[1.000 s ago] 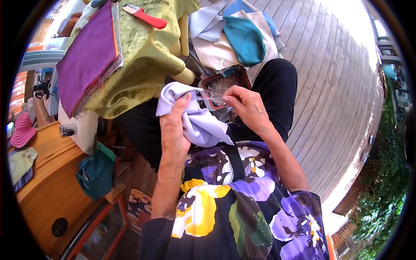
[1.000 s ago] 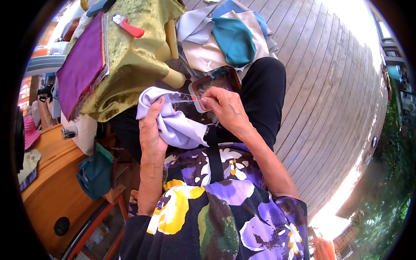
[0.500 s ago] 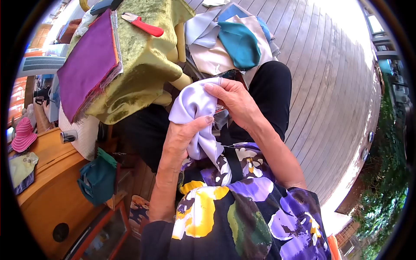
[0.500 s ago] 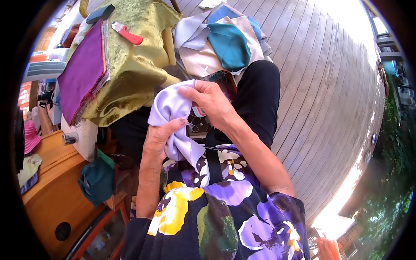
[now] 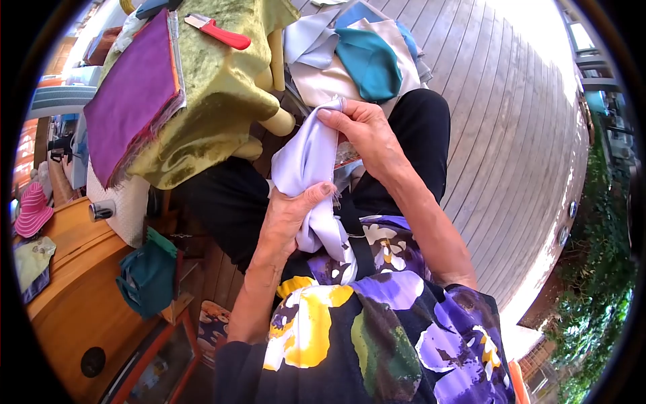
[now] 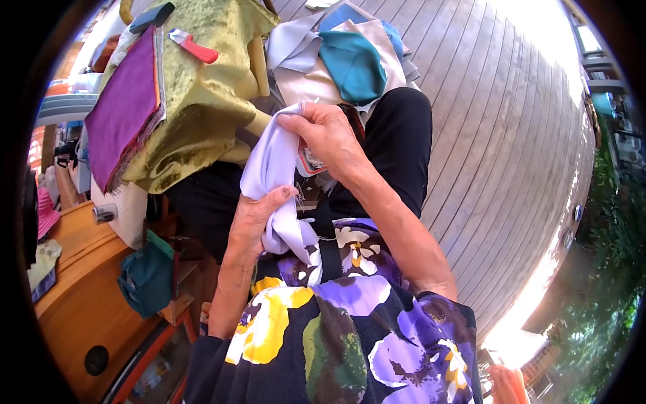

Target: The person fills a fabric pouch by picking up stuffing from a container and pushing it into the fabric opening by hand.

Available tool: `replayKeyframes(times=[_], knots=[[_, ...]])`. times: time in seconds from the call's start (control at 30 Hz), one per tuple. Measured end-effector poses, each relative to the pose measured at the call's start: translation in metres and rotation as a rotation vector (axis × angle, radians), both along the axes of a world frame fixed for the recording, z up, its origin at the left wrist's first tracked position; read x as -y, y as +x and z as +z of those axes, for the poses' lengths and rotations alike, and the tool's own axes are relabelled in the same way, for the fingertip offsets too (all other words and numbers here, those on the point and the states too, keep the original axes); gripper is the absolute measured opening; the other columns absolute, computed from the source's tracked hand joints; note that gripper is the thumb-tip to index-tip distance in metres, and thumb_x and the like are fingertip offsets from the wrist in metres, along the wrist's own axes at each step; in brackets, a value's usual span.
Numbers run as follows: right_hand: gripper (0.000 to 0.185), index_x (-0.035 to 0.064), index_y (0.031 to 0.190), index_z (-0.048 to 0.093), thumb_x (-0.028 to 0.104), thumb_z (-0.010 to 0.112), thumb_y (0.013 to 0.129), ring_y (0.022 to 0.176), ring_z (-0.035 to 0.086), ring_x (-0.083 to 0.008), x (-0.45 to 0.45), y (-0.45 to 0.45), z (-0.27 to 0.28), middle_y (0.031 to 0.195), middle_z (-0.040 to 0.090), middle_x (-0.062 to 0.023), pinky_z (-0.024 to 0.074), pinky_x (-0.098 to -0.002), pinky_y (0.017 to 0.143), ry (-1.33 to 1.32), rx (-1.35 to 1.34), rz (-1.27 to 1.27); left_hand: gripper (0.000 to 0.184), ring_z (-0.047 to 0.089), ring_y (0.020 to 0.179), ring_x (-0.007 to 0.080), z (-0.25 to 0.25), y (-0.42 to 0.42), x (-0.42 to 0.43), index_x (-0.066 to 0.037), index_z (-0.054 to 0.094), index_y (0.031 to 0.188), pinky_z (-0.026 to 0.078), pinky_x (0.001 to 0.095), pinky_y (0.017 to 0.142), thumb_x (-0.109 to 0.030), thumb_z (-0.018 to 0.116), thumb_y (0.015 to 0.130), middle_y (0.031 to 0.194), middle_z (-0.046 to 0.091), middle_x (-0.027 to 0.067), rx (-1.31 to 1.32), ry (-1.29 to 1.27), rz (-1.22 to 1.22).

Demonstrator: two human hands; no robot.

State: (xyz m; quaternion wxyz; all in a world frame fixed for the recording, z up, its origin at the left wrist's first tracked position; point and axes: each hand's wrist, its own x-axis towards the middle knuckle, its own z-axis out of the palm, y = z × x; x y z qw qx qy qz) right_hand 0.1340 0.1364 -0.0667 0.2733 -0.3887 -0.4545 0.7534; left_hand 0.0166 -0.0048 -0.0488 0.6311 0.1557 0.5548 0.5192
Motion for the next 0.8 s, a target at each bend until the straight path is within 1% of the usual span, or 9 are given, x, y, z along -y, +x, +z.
replayKeyframes(times=[0.13,0.2,0.27,0.4,0.47,0.53,0.6,0.63,0.8], knots=[[0.013,0.0031,0.097,0.066,0.013,0.061,0.091,0.071,0.059,-0.0051,-0.008,0.006,0.012,0.081,0.065,0.0006,0.0482,-0.0213,0.069,-0.095,-0.229,-0.007,0.042,0.063,0.082,0.0115,-0.001,-0.013,0.005,0.003,0.056,0.114,0.052,0.0254,0.074,-0.015,0.074,0.082,0.097,0.064,0.007,0.013,0.003,-0.006],[0.012,0.004,0.099,0.064,0.012,0.06,0.092,0.074,0.06,-0.0062,-0.01,0.01,0.008,0.086,0.066,0.0,0.0503,-0.0225,0.071,-0.104,-0.28,-0.045,0.038,0.063,0.083,0.0106,0.001,-0.026,0.007,0.003,0.056,0.116,0.052,0.0242,0.076,-0.018,0.069,0.087,0.099,0.065,0.0068,0.125,0.05,0.144],[0.014,0.0036,0.099,0.065,0.015,0.061,0.092,0.075,0.06,-0.0062,-0.013,0.015,0.008,0.085,0.065,0.0003,0.0507,-0.0225,0.072,-0.122,-0.303,-0.112,0.03,0.061,0.082,0.0082,0.005,-0.04,0.009,0.002,0.06,0.109,0.048,0.0223,0.078,-0.024,0.057,0.094,0.097,0.065,0.0035,0.05,0.062,0.103],[0.017,0.0033,0.103,0.064,0.015,0.061,0.092,0.075,0.059,-0.0054,-0.014,0.028,0.009,0.087,0.065,0.0,0.0495,-0.0219,0.071,-0.041,-0.238,-0.101,0.029,0.059,0.087,0.0087,0.005,-0.056,0.013,0.001,0.061,0.107,0.045,0.0243,0.085,-0.023,0.056,0.093,0.095,0.064,0.0035,-0.023,0.114,0.128],[0.019,0.0021,0.107,0.064,0.013,0.06,0.091,0.08,0.057,-0.0044,-0.005,0.03,0.009,0.09,0.064,0.0018,0.0478,-0.0219,0.074,0.052,-0.179,0.012,0.029,0.059,0.088,0.0112,0.01,-0.057,0.014,0.002,0.062,0.106,0.044,0.0251,0.087,-0.024,0.057,0.092,0.097,0.064,0.0043,0.002,0.258,0.254],[0.024,0.0013,0.112,0.062,0.01,0.06,0.09,0.089,0.056,-0.0043,0.005,0.032,0.013,0.096,0.063,0.0033,0.0453,-0.0221,0.081,0.017,-0.198,0.115,0.032,0.061,0.093,0.0146,0.022,-0.063,0.011,0.002,0.06,0.109,0.045,0.0287,0.089,-0.023,0.061,0.09,0.103,0.064,0.0079,0.087,0.218,0.172],[0.026,0.0006,0.114,0.061,0.009,0.058,0.09,0.09,0.056,-0.0045,0.015,0.031,0.019,0.1,0.063,0.0024,0.0448,-0.0219,0.082,-0.098,-0.289,0.208,0.038,0.061,0.102,0.0191,0.022,-0.066,0.002,0.0,0.058,0.116,0.046,0.0335,0.091,-0.023,0.065,0.088,0.112,0.063,0.0123,-0.763,-0.129,-0.236],[0.027,0.0002,0.115,0.061,0.009,0.057,0.09,0.091,0.056,-0.0044,0.018,0.029,0.021,0.102,0.063,0.002,0.0444,-0.0222,0.084,-0.096,-0.338,0.266,0.042,0.06,0.107,0.0225,0.012,-0.067,0.001,-0.002,0.056,0.121,0.047,0.0354,0.092,-0.023,0.068,0.086,0.117,0.061,0.0154,-0.922,0.068,-0.144],[0.037,0.0016,0.122,0.06,0.005,0.057,0.086,0.089,0.057,-0.0053,0.027,0.025,0.03,0.101,0.064,0.0006,0.0456,-0.0209,0.083,-0.128,-0.286,0.451,0.068,0.045,0.126,0.0246,0.044,-0.062,-0.028,-0.002,0.049,0.13,0.03,0.0378,0.108,-0.045,0.07,0.082,0.13,0.054,0.0137,-0.594,0.404,-0.122]])
